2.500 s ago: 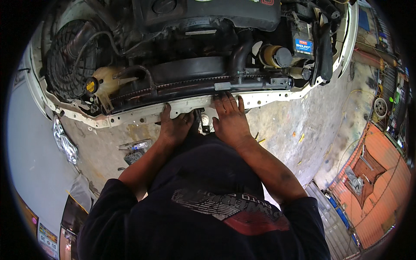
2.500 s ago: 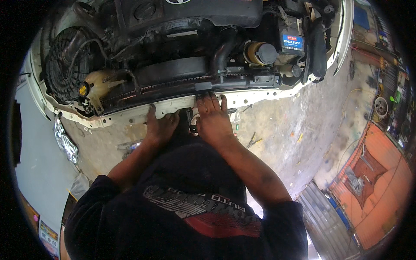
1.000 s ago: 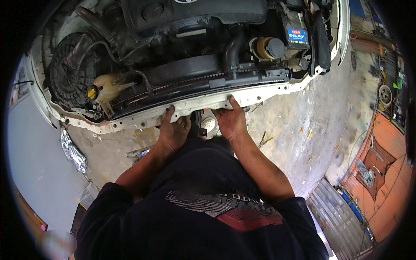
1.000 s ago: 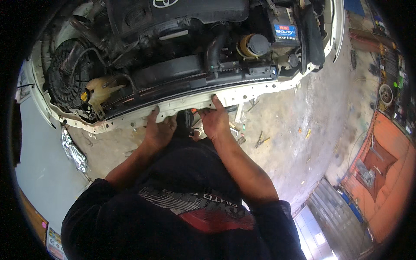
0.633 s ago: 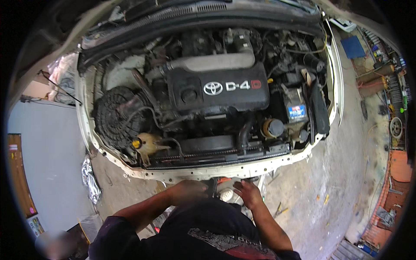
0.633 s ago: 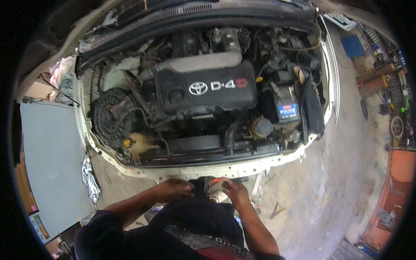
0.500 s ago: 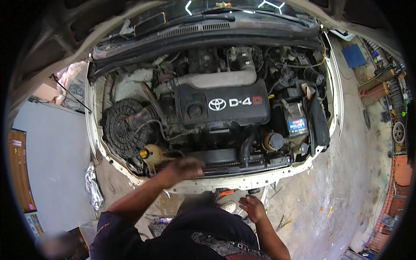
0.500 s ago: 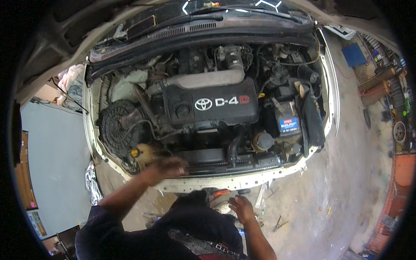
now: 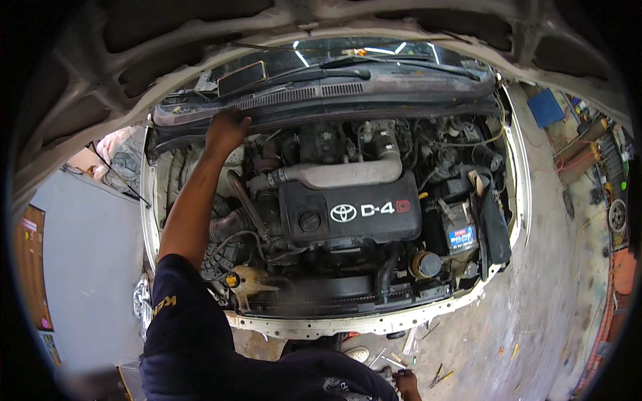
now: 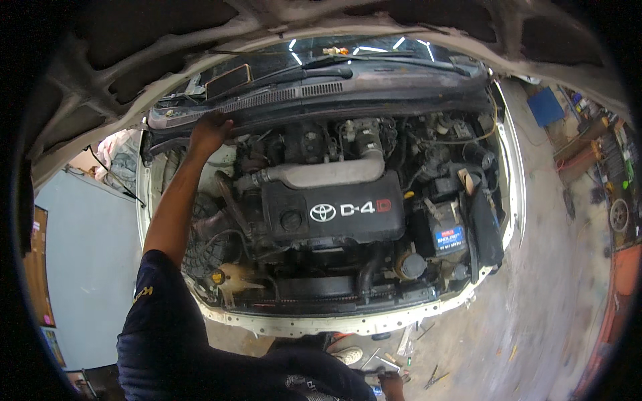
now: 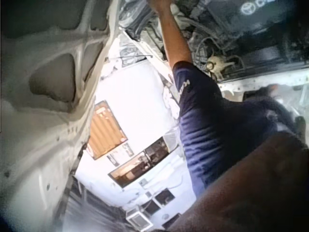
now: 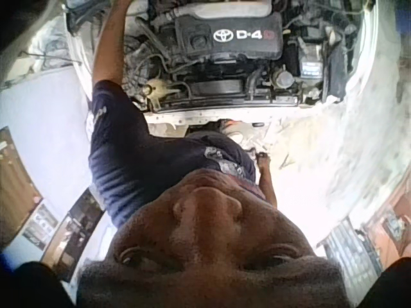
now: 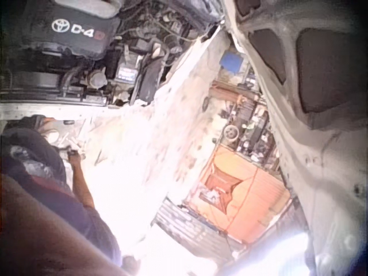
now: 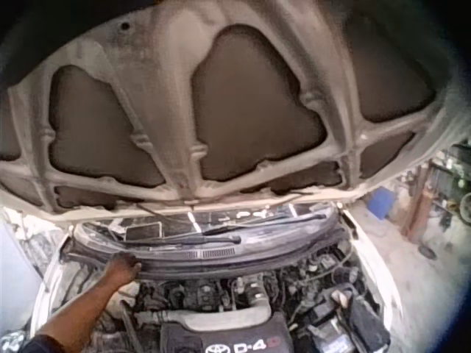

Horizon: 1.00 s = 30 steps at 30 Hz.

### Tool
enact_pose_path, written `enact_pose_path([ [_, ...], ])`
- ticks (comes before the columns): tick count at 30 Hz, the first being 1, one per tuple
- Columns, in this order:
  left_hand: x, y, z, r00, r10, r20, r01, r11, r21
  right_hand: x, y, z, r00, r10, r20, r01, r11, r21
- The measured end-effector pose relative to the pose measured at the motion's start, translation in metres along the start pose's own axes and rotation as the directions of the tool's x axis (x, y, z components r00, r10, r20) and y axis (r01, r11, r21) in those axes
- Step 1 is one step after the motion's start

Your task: The person attaches a metal bracket and a horn to the front radiator assembly of a car. They connect electrical wiring by hand and use a power drill to secure a fastener.

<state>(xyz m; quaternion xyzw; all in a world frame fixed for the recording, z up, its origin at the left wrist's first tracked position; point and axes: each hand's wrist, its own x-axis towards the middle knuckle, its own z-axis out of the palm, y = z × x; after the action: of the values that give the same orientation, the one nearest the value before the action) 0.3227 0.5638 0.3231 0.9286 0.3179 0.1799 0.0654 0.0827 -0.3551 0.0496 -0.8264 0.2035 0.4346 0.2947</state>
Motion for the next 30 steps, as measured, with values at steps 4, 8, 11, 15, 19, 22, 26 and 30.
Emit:
enact_pose_path([
  [4,0.012,-0.043,0.016,0.989,-0.132,-0.06,0.142,0.971,0.193,-0.016,0.046,-0.011,0.998,-0.043,-0.036,0.04,0.997,-0.068],
  [8,0.014,-0.1,0.033,0.954,-0.278,-0.113,0.283,0.959,0.031,-0.027,0.026,-0.019,0.981,-0.188,0.051,0.194,0.968,-0.157],
  [11,0.006,-0.125,0.039,0.922,-0.34,-0.183,0.331,0.94,-0.083,-0.02,0.003,-0.017,0.983,-0.165,0.081,0.174,0.978,-0.119],
  [15,0.005,-0.165,0.041,0.879,-0.411,-0.244,0.395,0.912,-0.112,-0.019,-0.024,-0.019,0.987,-0.129,0.1,0.136,0.988,-0.074],
  [19,0.026,-0.216,0.03,0.861,-0.42,-0.286,0.398,0.907,-0.136,0.001,-0.015,-0.023,0.964,-0.206,0.167,0.233,0.958,-0.167],
  [22,0.05,-0.227,0.029,0.851,-0.444,-0.282,0.428,0.896,-0.12,0.011,-0.03,-0.028,0.966,-0.189,0.175,0.229,0.941,-0.25],
  [26,0.077,-0.248,0.031,0.795,-0.542,-0.272,0.537,0.838,-0.1,0.02,-0.067,-0.04,0.983,-0.098,0.155,0.143,0.939,-0.312],
  [30,0.1,-0.271,0.039,0.761,-0.593,-0.263,0.601,0.797,-0.06,0.021,-0.095,-0.047,0.989,-0.053,0.135,0.098,0.931,-0.353],
])
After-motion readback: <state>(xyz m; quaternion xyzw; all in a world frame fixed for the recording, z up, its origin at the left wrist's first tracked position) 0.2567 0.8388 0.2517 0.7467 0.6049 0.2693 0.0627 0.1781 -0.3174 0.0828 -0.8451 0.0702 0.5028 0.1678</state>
